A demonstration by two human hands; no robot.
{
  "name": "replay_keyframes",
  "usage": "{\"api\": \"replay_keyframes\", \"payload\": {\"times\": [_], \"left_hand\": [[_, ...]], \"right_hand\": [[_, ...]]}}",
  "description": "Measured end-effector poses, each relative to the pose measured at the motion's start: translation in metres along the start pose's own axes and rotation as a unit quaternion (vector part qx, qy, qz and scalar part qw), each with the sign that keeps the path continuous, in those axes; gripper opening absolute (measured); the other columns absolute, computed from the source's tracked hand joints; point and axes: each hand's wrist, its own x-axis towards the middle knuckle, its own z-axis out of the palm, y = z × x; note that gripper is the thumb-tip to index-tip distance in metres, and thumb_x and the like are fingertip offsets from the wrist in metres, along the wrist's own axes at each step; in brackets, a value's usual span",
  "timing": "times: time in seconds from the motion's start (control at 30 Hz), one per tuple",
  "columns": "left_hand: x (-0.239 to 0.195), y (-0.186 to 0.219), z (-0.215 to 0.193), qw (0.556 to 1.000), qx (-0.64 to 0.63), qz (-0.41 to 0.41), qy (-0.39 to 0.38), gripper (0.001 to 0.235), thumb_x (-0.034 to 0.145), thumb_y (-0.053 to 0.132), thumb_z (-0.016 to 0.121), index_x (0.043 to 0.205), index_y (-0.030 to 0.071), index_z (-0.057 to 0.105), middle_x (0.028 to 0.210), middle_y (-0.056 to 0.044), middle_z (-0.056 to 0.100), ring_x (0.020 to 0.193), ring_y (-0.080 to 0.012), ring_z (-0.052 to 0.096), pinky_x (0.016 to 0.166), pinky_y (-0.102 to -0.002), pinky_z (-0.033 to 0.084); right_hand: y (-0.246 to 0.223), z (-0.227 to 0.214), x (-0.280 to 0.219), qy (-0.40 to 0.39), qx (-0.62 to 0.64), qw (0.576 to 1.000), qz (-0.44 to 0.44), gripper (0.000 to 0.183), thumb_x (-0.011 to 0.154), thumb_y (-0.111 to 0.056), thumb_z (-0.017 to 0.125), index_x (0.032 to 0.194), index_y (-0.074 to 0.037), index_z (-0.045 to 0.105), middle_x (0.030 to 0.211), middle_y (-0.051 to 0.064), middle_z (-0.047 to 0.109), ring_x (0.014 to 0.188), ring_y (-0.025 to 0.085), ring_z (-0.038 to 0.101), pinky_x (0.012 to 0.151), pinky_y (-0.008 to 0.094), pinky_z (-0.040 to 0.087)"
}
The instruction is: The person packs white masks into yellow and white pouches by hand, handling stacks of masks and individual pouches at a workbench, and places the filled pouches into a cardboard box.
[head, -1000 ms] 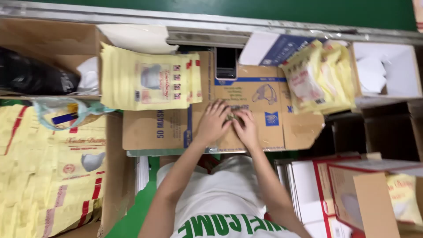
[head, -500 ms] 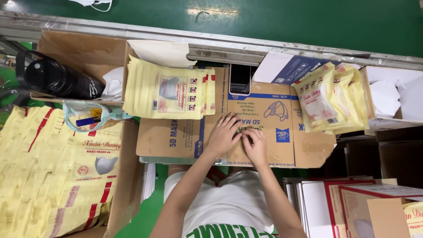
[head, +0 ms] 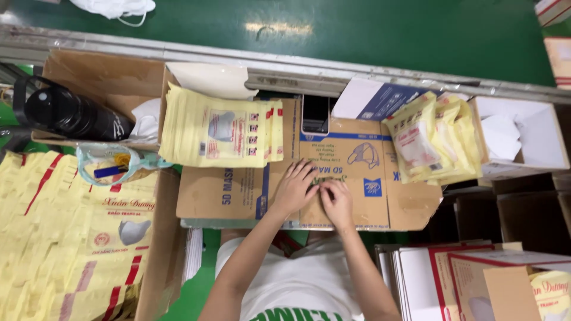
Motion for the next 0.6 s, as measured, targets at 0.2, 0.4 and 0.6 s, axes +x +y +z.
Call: {"api": "replay_keyframes", "payload": {"times": [0.2,0.4,0.6], "left_hand": [[0.006,0.003,-0.009,1.000,0.001,-0.007,-0.023,0.046,0.092,0.031,0.067,0.130,0.005,0.064,0.146,-0.015,0.054,0.144,-0.0354,0.041,0.120,-0.052,0.029],[0.007,0.004,-0.011,1.000,-0.007,-0.013,-0.017,0.046,0.092,0.029,0.069,0.130,0.005,0.064,0.146,-0.014,0.055,0.145,-0.0346,0.042,0.120,-0.051,0.030],[0.002,0.007,-0.013,1.000,-0.012,-0.020,-0.011,0.045,0.091,0.028,0.069,0.129,0.005,0.065,0.146,-0.014,0.055,0.145,-0.0340,0.042,0.120,-0.051,0.031]], "right_hand": [[-0.002,0.001,0.007,0.001,0.001,1.000,0.009,0.010,0.086,-0.006,0.072,0.095,-0.003,0.072,0.102,0.013,0.072,0.096,0.032,0.066,0.084,0.039,0.053],[-0.004,0.001,0.008,-0.003,0.004,1.000,0.017,0.009,0.086,-0.006,0.072,0.095,-0.004,0.072,0.100,0.012,0.072,0.095,0.032,0.066,0.083,0.039,0.053],[-0.006,-0.001,0.004,-0.013,0.012,1.000,0.024,0.009,0.087,-0.006,0.072,0.096,-0.004,0.072,0.100,0.011,0.072,0.095,0.032,0.066,0.084,0.039,0.052]]}}
